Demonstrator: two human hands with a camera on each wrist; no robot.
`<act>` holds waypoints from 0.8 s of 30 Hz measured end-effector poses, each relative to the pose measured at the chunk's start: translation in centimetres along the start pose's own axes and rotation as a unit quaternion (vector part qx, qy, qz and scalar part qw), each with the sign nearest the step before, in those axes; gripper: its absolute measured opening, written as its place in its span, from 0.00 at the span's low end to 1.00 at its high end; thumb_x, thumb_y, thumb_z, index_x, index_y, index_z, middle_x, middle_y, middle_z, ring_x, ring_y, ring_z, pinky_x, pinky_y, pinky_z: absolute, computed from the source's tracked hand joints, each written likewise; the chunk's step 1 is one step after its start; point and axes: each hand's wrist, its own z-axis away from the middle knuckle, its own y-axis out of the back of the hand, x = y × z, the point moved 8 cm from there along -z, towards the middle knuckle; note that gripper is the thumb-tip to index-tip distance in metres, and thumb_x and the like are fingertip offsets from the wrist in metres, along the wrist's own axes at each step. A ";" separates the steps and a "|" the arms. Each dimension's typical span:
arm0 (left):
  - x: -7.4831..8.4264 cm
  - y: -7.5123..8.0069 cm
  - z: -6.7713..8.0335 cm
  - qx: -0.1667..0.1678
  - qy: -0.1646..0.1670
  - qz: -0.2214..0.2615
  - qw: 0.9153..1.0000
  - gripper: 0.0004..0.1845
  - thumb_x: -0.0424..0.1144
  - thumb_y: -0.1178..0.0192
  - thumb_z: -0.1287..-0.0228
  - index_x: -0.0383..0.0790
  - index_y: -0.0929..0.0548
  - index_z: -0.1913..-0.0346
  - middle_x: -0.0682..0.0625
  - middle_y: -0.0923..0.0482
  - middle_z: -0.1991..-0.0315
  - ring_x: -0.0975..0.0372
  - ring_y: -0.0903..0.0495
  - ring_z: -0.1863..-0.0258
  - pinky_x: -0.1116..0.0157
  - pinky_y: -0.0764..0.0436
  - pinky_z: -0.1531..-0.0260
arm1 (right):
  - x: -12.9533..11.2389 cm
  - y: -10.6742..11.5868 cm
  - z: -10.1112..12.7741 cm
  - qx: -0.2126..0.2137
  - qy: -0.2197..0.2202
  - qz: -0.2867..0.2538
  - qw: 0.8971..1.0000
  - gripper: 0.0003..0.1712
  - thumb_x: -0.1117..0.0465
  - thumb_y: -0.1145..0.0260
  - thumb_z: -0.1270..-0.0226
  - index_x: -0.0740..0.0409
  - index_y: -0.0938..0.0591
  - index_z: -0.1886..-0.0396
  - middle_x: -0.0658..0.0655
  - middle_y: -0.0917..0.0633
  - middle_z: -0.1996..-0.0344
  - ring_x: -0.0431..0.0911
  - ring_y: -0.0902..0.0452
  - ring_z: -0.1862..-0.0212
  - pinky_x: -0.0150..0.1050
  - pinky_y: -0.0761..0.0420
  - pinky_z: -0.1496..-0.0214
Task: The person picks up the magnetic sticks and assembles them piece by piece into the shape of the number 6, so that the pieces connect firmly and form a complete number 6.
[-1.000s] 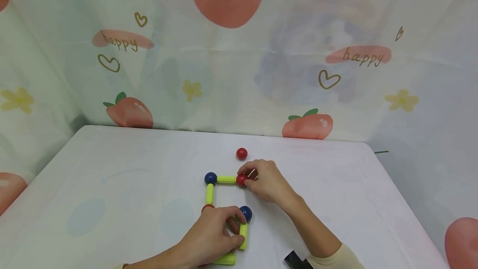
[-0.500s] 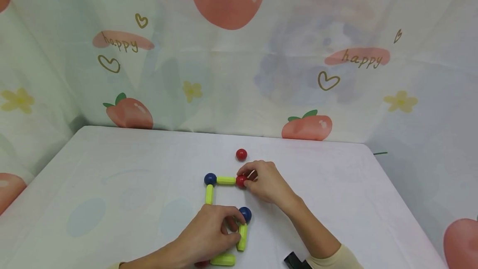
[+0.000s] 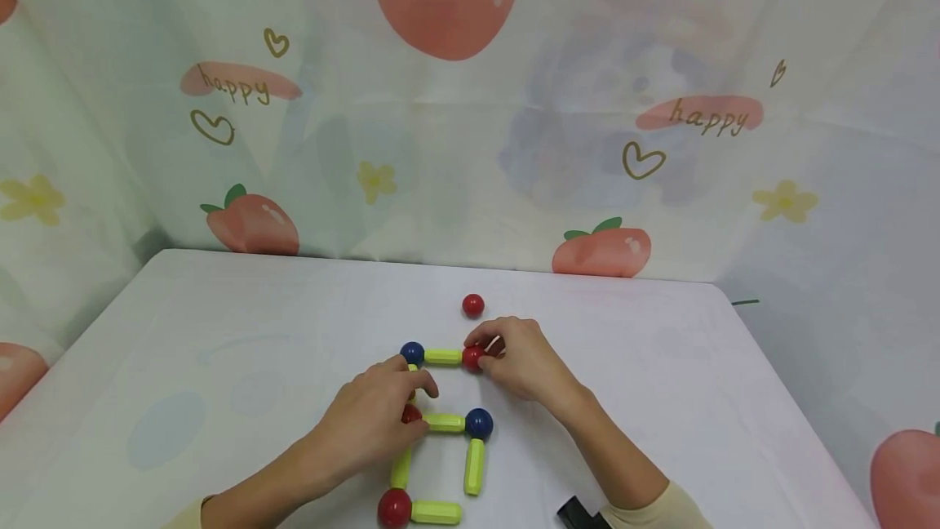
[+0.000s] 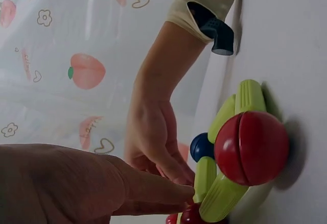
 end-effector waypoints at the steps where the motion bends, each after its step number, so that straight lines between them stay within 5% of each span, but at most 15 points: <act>1: -0.2 0.1 0.0 -0.005 0.002 -0.008 1.000 0.12 0.38 0.24 0.44 0.48 0.10 0.56 0.53 0.24 0.67 0.63 0.26 0.67 0.65 0.23 0.72 | 0.0 0.0 0.0 -0.001 -0.001 -0.001 1.000 0.15 0.69 0.28 0.35 0.49 0.10 0.52 0.49 0.11 0.58 0.45 0.17 0.56 0.41 0.13 0.53; 5: -0.8 0.4 -0.1 -0.029 0.005 -0.014 0.999 0.12 0.38 0.22 0.45 0.46 0.09 0.58 0.53 0.22 0.67 0.63 0.25 0.67 0.66 0.20 0.71 | 0.0 0.0 0.0 -0.002 -0.005 0.000 1.000 0.15 0.69 0.27 0.35 0.49 0.10 0.52 0.48 0.11 0.58 0.45 0.17 0.55 0.41 0.13 0.52; 24: -3.0 -0.2 -1.6 -0.136 -0.002 0.104 0.985 0.12 0.35 0.20 0.47 0.47 0.09 0.60 0.53 0.19 0.70 0.59 0.23 0.67 0.64 0.18 0.67 | 0.0 0.3 0.0 -0.023 0.009 0.000 1.000 0.16 0.67 0.26 0.35 0.48 0.10 0.50 0.48 0.12 0.57 0.45 0.17 0.54 0.40 0.13 0.53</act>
